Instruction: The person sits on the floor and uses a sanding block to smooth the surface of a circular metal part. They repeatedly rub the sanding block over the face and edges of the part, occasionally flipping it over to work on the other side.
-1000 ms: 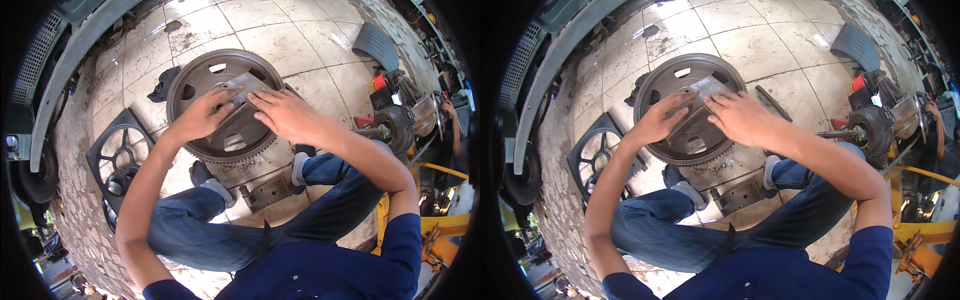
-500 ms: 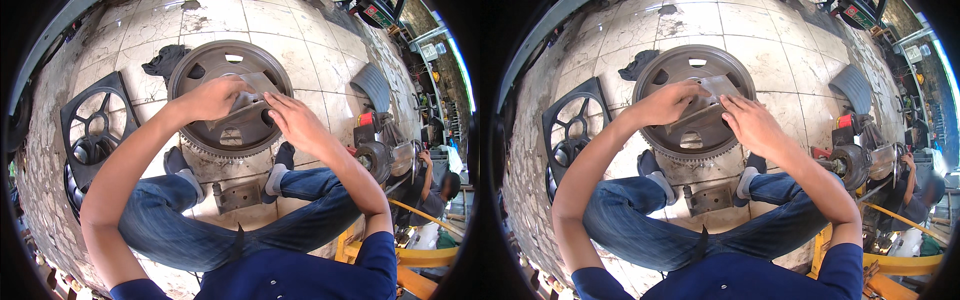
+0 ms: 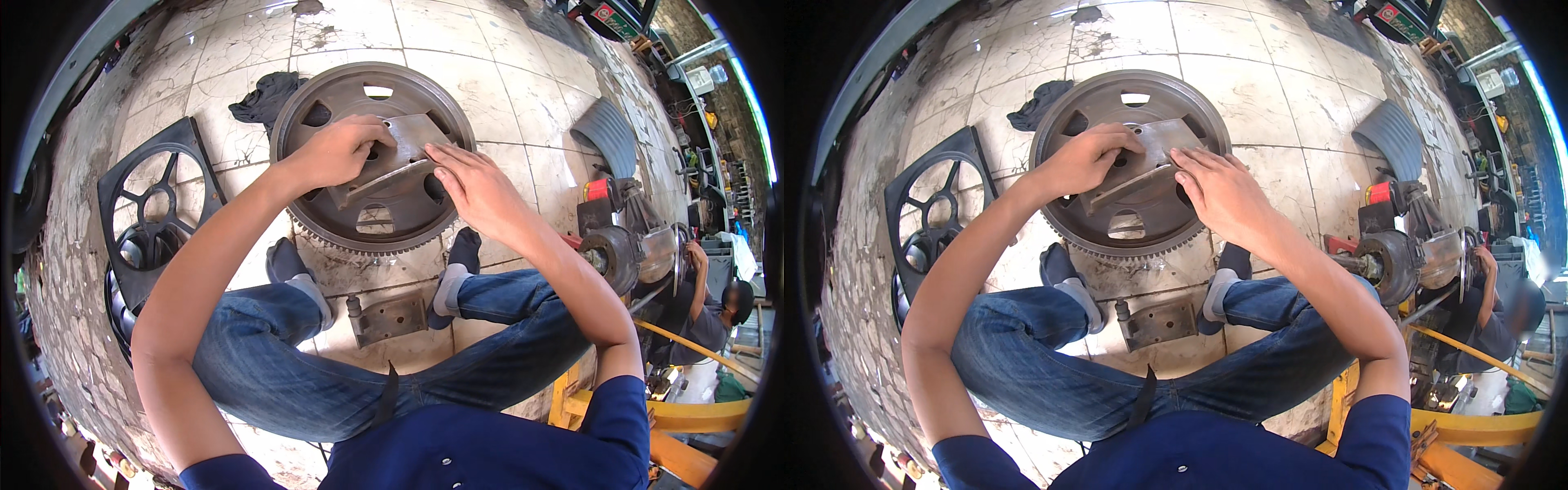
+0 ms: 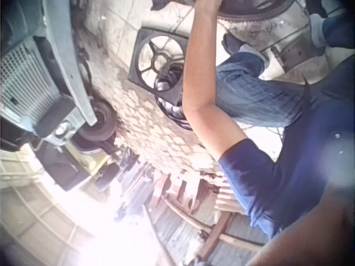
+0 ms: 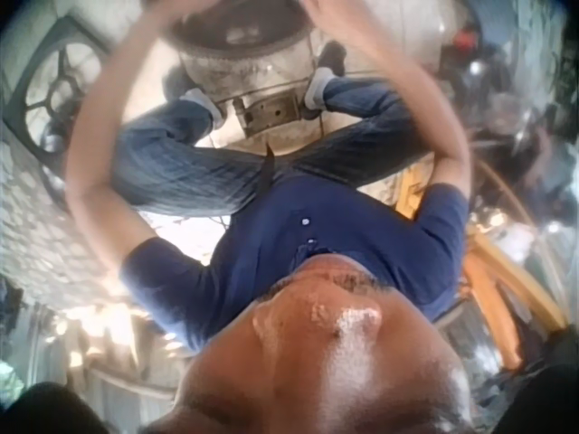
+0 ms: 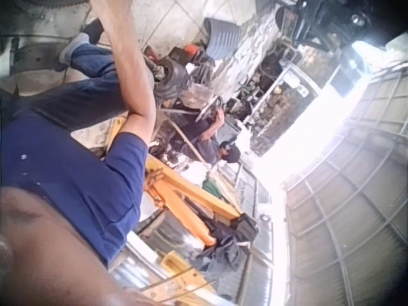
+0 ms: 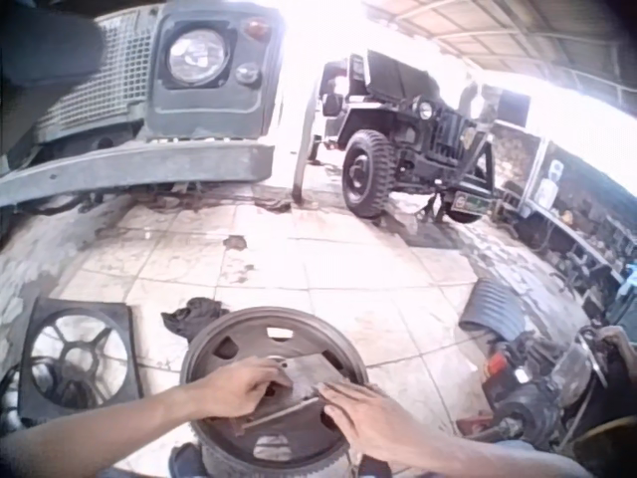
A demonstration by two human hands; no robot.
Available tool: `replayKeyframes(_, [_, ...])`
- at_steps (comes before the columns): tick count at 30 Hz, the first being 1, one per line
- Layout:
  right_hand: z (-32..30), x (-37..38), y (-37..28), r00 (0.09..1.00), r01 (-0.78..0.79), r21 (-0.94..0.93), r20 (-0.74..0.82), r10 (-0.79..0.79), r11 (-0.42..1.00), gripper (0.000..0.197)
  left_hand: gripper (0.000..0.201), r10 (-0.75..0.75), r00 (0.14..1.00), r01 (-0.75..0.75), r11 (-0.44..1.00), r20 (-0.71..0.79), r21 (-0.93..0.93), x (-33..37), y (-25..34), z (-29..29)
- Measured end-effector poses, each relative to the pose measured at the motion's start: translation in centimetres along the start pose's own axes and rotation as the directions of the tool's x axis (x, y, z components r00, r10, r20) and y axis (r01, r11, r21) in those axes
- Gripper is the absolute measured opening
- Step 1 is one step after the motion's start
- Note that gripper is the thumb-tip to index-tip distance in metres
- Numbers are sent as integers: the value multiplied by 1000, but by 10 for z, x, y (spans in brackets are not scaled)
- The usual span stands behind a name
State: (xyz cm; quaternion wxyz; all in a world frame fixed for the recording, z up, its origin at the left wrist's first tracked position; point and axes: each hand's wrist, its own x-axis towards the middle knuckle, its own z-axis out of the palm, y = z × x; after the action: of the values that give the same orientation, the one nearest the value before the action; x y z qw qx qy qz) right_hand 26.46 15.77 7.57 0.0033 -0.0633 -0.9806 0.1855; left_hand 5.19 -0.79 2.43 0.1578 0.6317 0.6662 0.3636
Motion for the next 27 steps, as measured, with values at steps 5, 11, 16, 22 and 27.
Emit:
replayKeyframes(5, [3, -7, -6, 987, 138, -112, -62, -145, 984, 43, 38, 26, 999, -25, 999, -48, 27, 1, -4, 4])
replayKeyframes(11, [-2, -12, -8, 993, 117, -75, -22, -119, 990, 42, 39, -43, 997, 42, 999, 57, 15, 1, 7, -9])
replayKeyframes(16, [0, -6, -2, 998, 60, -40, -22, -61, 997, 41, 36, -58, 994, 48, 994, 96, 97, -4, 4, -22])
replayKeyframes(22, [1, -8, -1, 982, 174, -59, -58, -177, 983, 44, 36, -49, 989, 30, 991, 140, 130, -3, 2, -30])
replayKeyframes(27, [9, -11, -9, 987, 150, -118, -39, -156, 982, 43, 37, -45, 994, 31, 990, 104, 136, -7, 3, -26])
